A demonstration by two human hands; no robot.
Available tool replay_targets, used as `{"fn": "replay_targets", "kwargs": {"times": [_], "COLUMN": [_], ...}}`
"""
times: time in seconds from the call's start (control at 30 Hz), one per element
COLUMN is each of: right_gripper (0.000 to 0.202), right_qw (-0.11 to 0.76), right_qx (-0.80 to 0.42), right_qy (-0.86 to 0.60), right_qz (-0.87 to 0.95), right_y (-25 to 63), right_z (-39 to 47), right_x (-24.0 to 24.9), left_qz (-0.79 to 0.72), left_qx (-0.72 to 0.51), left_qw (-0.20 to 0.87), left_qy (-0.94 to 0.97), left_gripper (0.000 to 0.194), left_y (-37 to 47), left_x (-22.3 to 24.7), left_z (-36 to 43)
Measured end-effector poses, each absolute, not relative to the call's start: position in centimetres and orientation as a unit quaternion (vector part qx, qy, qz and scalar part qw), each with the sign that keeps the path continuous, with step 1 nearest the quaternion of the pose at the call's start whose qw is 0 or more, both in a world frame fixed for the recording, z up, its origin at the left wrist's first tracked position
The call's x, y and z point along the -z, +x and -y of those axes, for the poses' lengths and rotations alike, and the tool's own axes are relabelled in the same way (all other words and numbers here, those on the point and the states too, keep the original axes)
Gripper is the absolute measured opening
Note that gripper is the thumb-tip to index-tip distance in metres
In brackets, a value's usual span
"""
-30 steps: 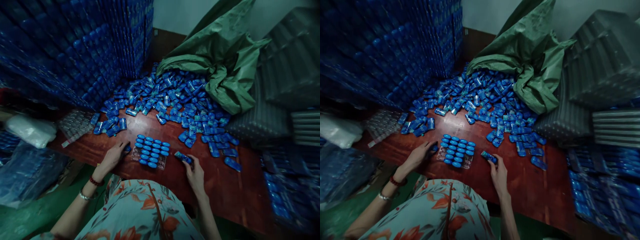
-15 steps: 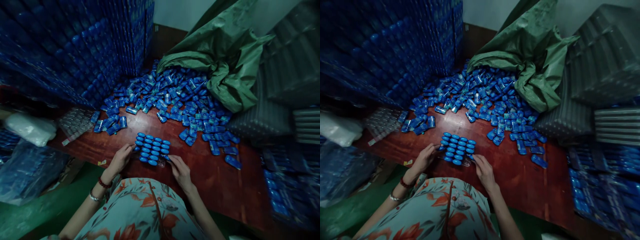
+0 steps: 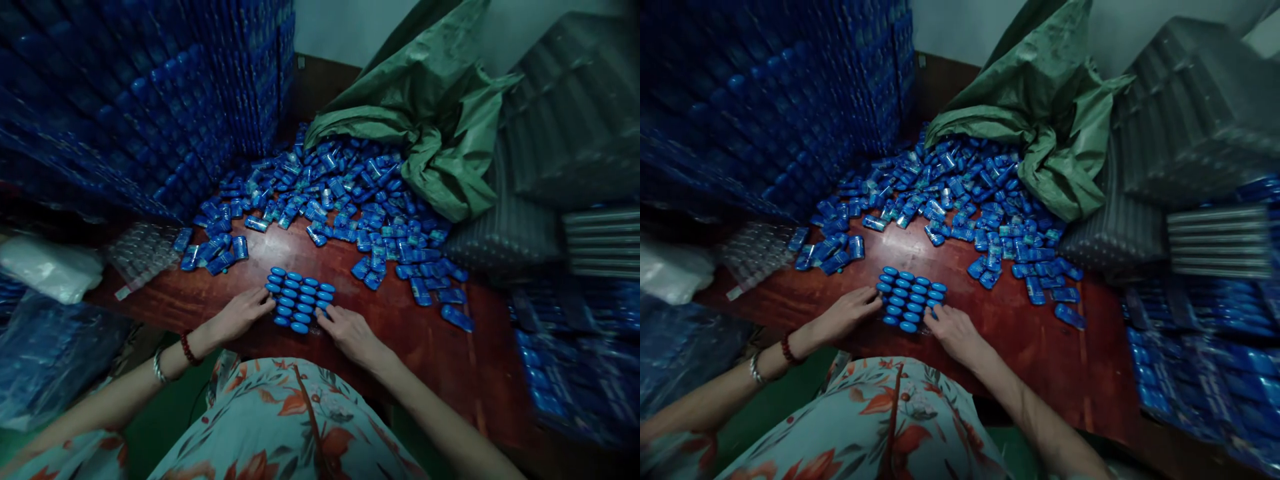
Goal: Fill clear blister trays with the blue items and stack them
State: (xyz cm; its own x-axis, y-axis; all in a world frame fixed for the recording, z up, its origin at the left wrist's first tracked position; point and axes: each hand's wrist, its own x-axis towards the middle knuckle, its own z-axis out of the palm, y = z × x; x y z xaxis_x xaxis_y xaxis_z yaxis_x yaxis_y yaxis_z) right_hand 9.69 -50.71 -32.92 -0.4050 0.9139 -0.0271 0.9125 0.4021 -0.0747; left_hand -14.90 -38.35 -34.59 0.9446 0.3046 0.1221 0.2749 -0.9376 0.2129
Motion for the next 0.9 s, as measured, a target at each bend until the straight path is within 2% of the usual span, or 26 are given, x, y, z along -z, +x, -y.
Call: {"fn": "replay_targets", "kwargs": {"times": [0.13,0.23,0.33,0.37,0.43,0.53,0.6,0.67,0.8,0.9], "right_gripper": [0.028,0.031,0.036,0.039,0.044,0.054,0.054,0.048,0.028,0.021], "right_qw": [0.008,0.100,0.181,0.174,0.089,-0.076,-0.143,-0.180,-0.169,-0.072], "right_qx": [-0.027,-0.010,0.017,0.027,0.031,0.014,0.005,-0.010,-0.059,-0.119], "right_qy": [-0.549,-0.547,-0.644,-0.691,-0.751,-0.744,-0.724,-0.716,-0.697,-0.686], "right_qz": [0.835,0.831,0.743,0.701,0.653,0.664,0.675,0.674,0.695,0.714], "right_y": [9.2,10.9,14.1,15.2,16.9,17.9,17.6,17.1,16.9,17.4], "right_z": [50.8,51.7,51.6,51.1,49.5,46.9,45.8,45.3,46.2,48.3], "right_x": [33.5,34.8,36.2,36.5,36.7,36.4,35.8,35.1,33.8,33.6], "left_qz": [-0.190,-0.233,-0.325,-0.375,-0.477,-0.570,-0.586,-0.579,-0.529,-0.510], "left_qx": [-0.109,-0.161,-0.256,-0.279,-0.266,-0.095,0.007,0.049,0.065,-0.005], "left_qw": [0.031,0.042,0.118,0.131,0.118,0.076,0.082,0.106,0.155,0.221], "left_qy": [0.975,0.958,0.903,0.875,0.829,0.813,0.806,0.807,0.832,0.831], "left_gripper": [0.030,0.036,0.030,0.028,0.027,0.037,0.043,0.045,0.049,0.046], "left_y": [-15.5,-16.1,-16.1,-15.8,-15.1,-13.7,-12.8,-12.3,-12.6,-13.8], "left_x": [35.9,36.9,37.5,37.5,37.2,36.4,35.8,35.5,35.8,36.6], "left_z": [39.6,39.8,38.1,37.1,34.5,30.6,29.0,28.3,29.1,31.1]}}
